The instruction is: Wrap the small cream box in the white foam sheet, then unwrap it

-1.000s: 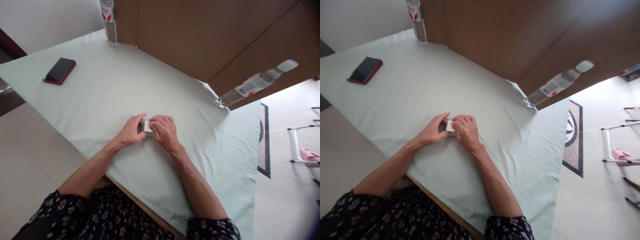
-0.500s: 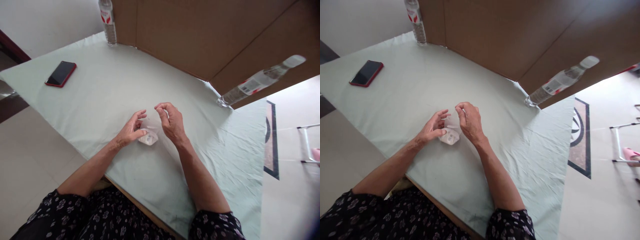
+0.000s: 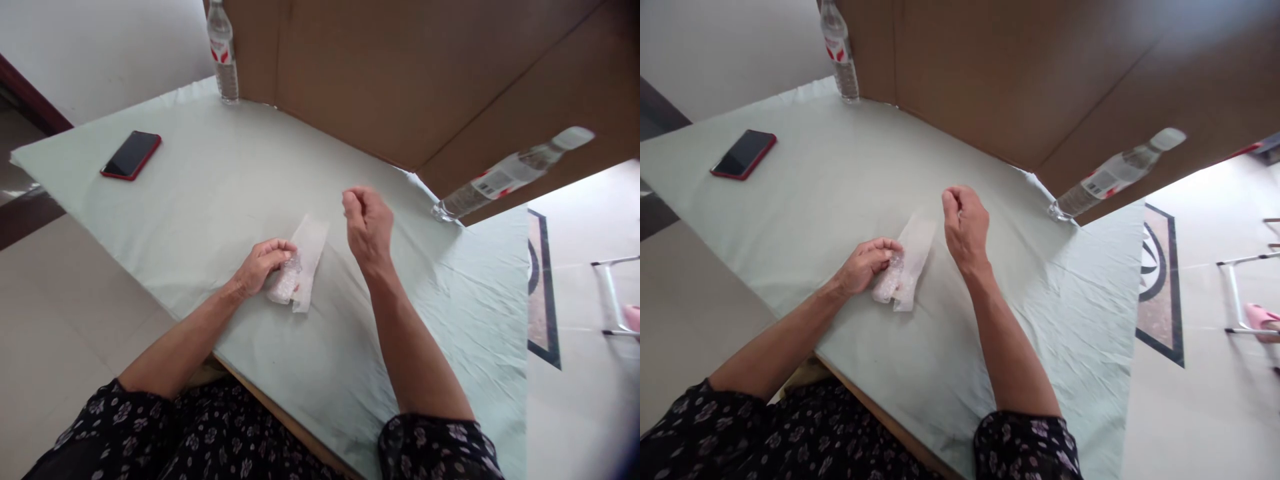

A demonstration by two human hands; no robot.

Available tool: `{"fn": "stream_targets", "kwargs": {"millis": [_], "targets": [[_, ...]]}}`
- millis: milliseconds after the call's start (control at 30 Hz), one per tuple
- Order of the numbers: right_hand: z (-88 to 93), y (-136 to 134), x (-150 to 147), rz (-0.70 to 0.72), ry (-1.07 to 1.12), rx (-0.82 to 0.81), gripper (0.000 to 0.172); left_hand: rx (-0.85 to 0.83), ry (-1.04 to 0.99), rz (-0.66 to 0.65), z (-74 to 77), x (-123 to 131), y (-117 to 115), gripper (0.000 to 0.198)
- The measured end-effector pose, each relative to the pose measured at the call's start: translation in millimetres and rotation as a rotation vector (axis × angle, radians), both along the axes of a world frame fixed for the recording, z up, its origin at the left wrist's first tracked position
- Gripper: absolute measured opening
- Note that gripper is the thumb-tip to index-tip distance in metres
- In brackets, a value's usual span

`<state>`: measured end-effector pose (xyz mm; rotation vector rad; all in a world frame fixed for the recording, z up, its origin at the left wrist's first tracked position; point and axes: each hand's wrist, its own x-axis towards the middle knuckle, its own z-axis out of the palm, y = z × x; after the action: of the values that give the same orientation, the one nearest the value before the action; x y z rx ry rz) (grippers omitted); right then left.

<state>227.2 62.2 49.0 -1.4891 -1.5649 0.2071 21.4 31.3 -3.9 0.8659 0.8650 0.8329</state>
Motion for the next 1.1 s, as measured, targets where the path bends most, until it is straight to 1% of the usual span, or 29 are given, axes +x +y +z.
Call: {"fn": "stream_targets", "kwargs": {"millis": [67,100,167,200,233,300,400,467,533,600,633,700,767,867,933,967,1033,1100], "targets": [[-0.4,-27.7,-7.8,0.016,-0.025,-0.137,0.029,-0.027,-0.025,0.025,2.1,1.5,-0.6,0.036],[-2.4,-40.5,-13.1,0.048,-0.084,-0.213,0.031,-0.036,-0.043,0.024,2.8,2.1,-0.9,0.04],[-10.1,-58.5,-22.8,0.068,-0.226,-0.293,0.042,-0.039,-0.074,0.005,2.9,3.1,-1.6,0.046],[-15.3,-62.4,-25.7,0.057,-0.284,-0.316,0.048,-0.026,-0.08,-0.001,2.4,3.5,-1.9,0.047],[-20.8,-63.1,-26.1,0.038,-0.318,-0.33,0.051,-0.002,-0.076,0.001,1.6,3.8,-2.0,0.047],[-31.5,-57.1,-19.1,-0.016,-0.305,-0.339,0.046,0.063,-0.027,0.025,-0.2,4.0,-1.8,0.045],[-43.6,-43.3,3.1,-0.062,-0.192,-0.331,0.043,0.207,0.181,0.093,-1.9,3.3,-0.5,0.042],[-49.5,-38.6,15.4,-0.062,-0.127,-0.338,0.043,0.382,0.388,0.163,-2.2,2.8,0.5,0.041],[-54.7,-38.5,20.1,-0.045,-0.076,-0.345,0.044,0.572,0.571,0.225,-2.5,3.0,1.0,0.042],[-59.6,-40.3,18.5,-0.021,-0.035,-0.338,0.046,0.672,0.684,0.236,-2.8,3.9,1.1,0.043],[-62.0,-41.1,16.5,-0.013,-0.016,-0.33,0.047,0.681,0.714,0.225,-2.8,4.3,1.1,0.04],[-66.4,-41.8,12.9,-0.01,0.02,-0.316,0.049,0.653,0.745,0.212,-2.4,4.2,1.4,0.026],[-70.5,-41.4,12.1,-0.026,0.054,-0.3,0.051,0.591,0.749,0.24,-1.6,1.9,3.1,0.015],[-76.6,-38.9,16.5,-0.064,0.075,-0.275,0.053,0.508,0.778,0.373,-1.6,-6.5,9.5,0.016],[-79.4,-36.8,20.7,-0.087,0.063,-0.26,0.051,0.497,0.832,0.452,-3.3,-13.7,15.7,0.015],[-79.5,-36.2,22.3,-0.101,0.054,-0.247,0.05,0.498,0.854,0.471,-4.4,-17.2,18.6,0.013],[-75.5,-36.8,23.4,-0.144,0.034,-0.192,0.048,0.5,0.869,0.497,-6.0,-22.4,23.0,0.006],[-65.3,-40.7,21.0,-0.169,0.017,-0.108,0.046,0.53,0.859,0.54,-4.9,-24.7,23.5,0.015]]}}
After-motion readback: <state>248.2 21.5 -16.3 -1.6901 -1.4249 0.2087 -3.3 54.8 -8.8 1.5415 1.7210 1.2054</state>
